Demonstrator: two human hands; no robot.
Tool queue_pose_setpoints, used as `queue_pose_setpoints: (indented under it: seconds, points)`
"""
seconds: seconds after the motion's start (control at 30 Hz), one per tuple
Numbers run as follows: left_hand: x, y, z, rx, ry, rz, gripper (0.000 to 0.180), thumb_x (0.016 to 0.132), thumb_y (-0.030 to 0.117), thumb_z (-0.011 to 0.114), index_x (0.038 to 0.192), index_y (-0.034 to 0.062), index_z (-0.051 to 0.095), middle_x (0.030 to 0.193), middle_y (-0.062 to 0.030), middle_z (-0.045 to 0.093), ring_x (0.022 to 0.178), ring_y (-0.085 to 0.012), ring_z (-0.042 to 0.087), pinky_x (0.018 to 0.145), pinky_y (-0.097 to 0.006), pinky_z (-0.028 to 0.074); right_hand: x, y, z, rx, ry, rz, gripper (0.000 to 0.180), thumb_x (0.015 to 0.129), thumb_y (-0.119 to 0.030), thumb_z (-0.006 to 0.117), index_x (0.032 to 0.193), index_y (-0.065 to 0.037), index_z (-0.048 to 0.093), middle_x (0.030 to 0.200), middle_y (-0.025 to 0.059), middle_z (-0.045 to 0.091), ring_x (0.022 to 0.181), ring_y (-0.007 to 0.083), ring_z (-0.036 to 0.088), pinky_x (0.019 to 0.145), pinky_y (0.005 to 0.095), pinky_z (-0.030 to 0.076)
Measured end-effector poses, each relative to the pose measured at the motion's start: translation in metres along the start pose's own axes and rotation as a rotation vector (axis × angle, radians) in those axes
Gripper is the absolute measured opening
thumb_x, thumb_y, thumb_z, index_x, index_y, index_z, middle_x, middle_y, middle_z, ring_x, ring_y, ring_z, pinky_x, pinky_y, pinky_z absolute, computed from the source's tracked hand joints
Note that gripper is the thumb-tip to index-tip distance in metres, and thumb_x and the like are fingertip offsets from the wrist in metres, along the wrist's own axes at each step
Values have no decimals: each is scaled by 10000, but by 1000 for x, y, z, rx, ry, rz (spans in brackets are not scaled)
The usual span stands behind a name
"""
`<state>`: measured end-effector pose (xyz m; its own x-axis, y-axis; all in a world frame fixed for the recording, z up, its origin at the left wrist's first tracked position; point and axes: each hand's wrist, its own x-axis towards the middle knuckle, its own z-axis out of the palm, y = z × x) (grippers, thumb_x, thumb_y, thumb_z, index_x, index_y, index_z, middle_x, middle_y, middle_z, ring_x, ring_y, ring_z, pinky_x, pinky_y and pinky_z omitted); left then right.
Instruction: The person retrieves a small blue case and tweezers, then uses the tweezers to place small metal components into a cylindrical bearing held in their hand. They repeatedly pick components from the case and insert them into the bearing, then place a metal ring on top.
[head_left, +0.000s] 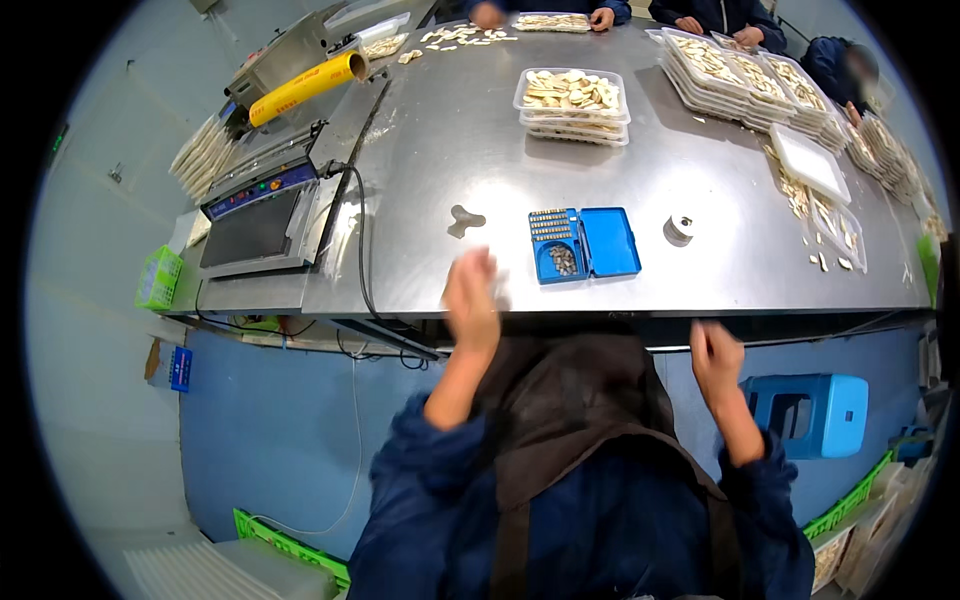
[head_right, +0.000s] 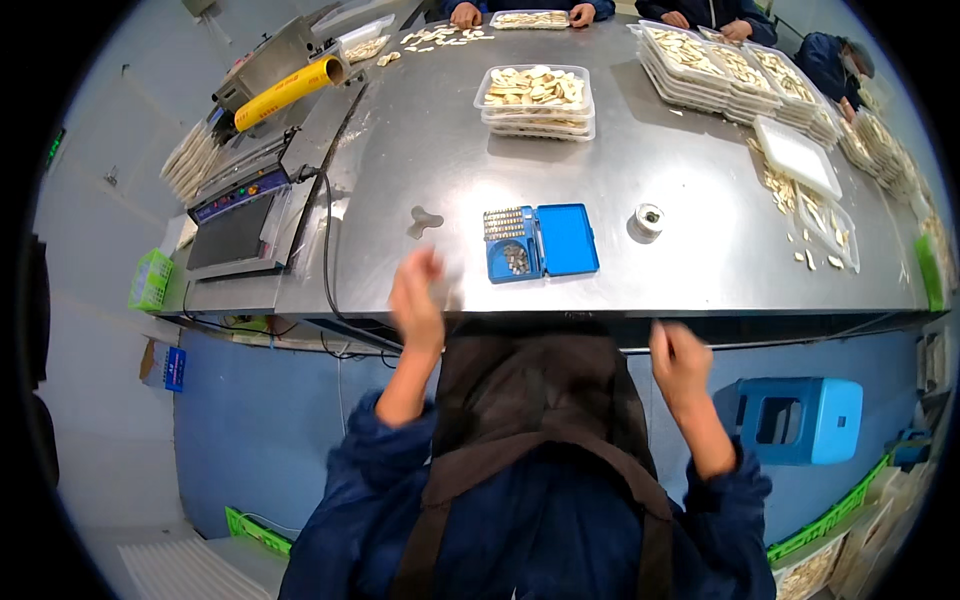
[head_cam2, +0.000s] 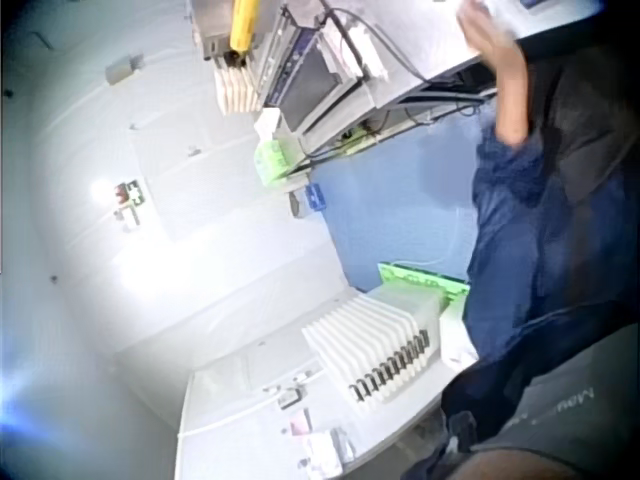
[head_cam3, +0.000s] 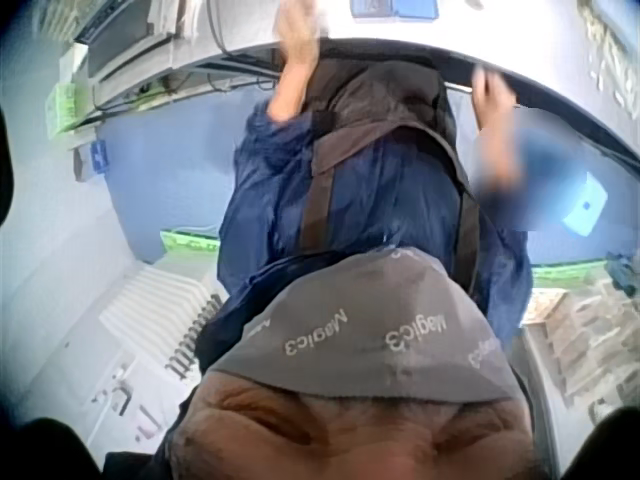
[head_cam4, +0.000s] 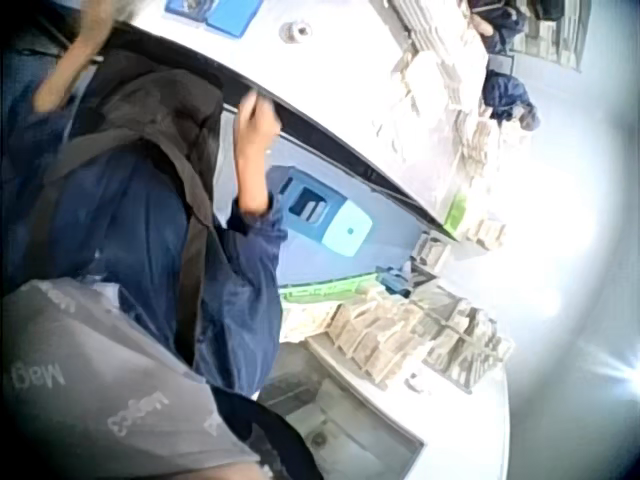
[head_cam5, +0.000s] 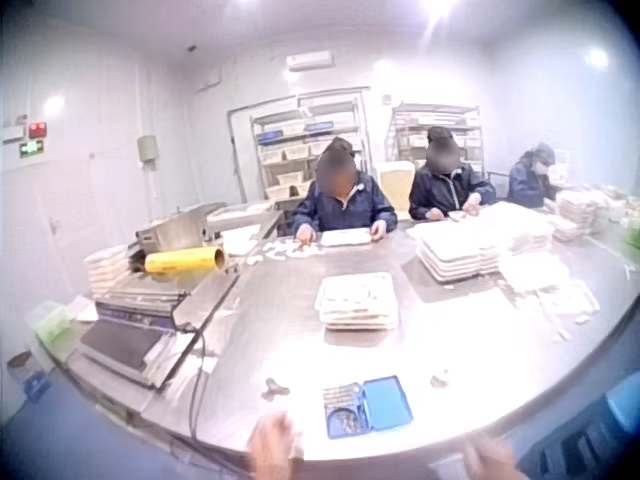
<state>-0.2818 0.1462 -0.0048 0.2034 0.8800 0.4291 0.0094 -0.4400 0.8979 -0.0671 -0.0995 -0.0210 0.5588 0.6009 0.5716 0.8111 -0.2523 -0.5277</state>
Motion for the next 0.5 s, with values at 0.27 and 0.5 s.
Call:
queue_pose_setpoints:
  seconds: [0.27, 0.5]
  points:
    - [-307, -194, -198, 452, 116, -1223, 263, 912, 172, 493, 718, 20, 585, 605, -59, 545, 514, -178, 479, 534, -316, 410, -270, 118, 3, -467, -988, 756, 335, 849, -254, 570, 633, 1, 595, 571, 170, 565, 572, 365, 594, 552, 443, 466]
    - [-325, -185, -230, 511, -180, -1600, 254, 910, 186, 506, 738, 24, 598, 606, -58, 552, 523, -173, 492, 542, -312, 419, -241, 94, 21, -488, -1050, 839, 307, 845, -250, 574, 666, -2, 599, 608, 176, 573, 603, 368, 595, 574, 443, 469]
